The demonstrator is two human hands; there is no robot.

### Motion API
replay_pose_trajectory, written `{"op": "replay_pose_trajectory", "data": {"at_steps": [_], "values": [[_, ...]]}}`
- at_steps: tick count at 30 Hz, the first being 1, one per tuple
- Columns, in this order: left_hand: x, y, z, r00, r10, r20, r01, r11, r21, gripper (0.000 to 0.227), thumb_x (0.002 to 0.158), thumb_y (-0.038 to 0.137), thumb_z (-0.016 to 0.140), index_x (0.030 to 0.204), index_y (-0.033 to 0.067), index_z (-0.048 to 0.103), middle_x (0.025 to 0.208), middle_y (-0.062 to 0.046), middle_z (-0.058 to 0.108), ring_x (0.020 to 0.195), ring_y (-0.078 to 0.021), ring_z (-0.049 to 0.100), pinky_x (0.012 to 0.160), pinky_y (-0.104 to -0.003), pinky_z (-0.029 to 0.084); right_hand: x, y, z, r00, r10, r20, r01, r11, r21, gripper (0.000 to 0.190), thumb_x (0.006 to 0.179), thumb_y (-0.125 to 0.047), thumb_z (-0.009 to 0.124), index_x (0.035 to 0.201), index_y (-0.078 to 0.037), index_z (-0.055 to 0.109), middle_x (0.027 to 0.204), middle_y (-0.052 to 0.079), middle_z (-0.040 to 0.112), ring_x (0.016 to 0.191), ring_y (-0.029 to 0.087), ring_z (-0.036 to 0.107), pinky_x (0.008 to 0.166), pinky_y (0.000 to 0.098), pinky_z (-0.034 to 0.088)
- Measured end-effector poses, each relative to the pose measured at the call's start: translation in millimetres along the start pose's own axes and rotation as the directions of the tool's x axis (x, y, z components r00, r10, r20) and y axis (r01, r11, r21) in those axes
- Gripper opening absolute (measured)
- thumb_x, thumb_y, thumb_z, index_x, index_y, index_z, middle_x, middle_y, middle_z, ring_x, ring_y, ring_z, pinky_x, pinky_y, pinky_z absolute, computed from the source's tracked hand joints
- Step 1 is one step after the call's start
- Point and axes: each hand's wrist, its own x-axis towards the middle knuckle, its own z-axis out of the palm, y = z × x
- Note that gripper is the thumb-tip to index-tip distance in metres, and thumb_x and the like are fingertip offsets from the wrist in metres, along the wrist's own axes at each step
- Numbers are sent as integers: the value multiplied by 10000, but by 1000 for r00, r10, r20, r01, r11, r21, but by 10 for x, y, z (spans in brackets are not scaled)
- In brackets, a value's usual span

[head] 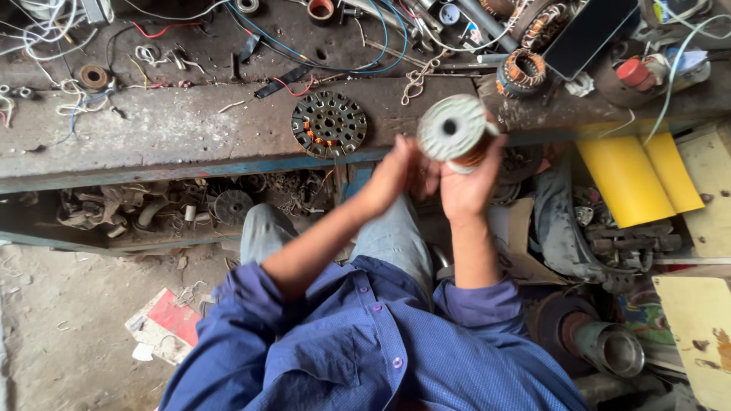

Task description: The person winds copper wire by hand into the slots of a circular metal stator component. They repeatedly pull wire from a spool, thread it through slots, and continue winding around the stator.

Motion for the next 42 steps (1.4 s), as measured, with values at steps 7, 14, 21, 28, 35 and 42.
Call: {"op": "replay_pose_trajectory", "data": {"at_steps": [7,14,21,28,35,42], "values": [[-821,-152,210,992,120,-40,16,198,980,195,1030,282,607,1011,91,639,781,-152,675,784,-397,676,651,-504,508,100,90,-162,990,-88,-107,60,969,-240,620,1052,-553,496,1425,-62,437,1341,122,551,1168,266,617,873,500,616],[-632,818,270,925,270,269,-269,-37,962,185,937,316,643,919,134,612,801,-102,677,733,-350,674,631,-476,513,-340,10,-152,817,-7,576,536,376,-756,578,972,-306,730,1420,1,532,1328,209,585,1239,356,582,1106,473,479],[-771,606,267,952,219,212,-244,131,961,270,1004,419,564,1013,165,654,909,-119,719,821,-356,706,692,-464,561,-414,-29,27,955,-139,261,244,869,-431,745,989,-604,574,1325,57,502,1239,310,596,975,343,617,811,511,552],[-778,725,133,912,313,265,-299,63,952,252,1013,401,548,1027,161,624,894,-74,718,782,-326,706,628,-440,537,-562,-173,306,808,70,585,507,424,-750,590,895,-577,581,1103,-26,545,1039,187,631,977,340,619,908,526,511],[-1007,558,246,909,244,338,-370,99,924,226,1013,362,544,986,146,607,787,-79,669,734,-316,682,576,-443,512,-385,-124,279,892,-403,204,437,655,-616,507,823,-429,594,1135,-32,548,1080,179,634,1020,297,612,939,467,491],[-857,828,-46,893,402,202,-217,-9,976,305,1034,408,551,917,128,571,835,-96,653,778,-332,678,645,-449,529,-594,-48,-36,785,325,528,-138,922,-362,474,736,-251,594,1165,-52,558,1121,143,657,1025,230,628,937,382,485]]}}
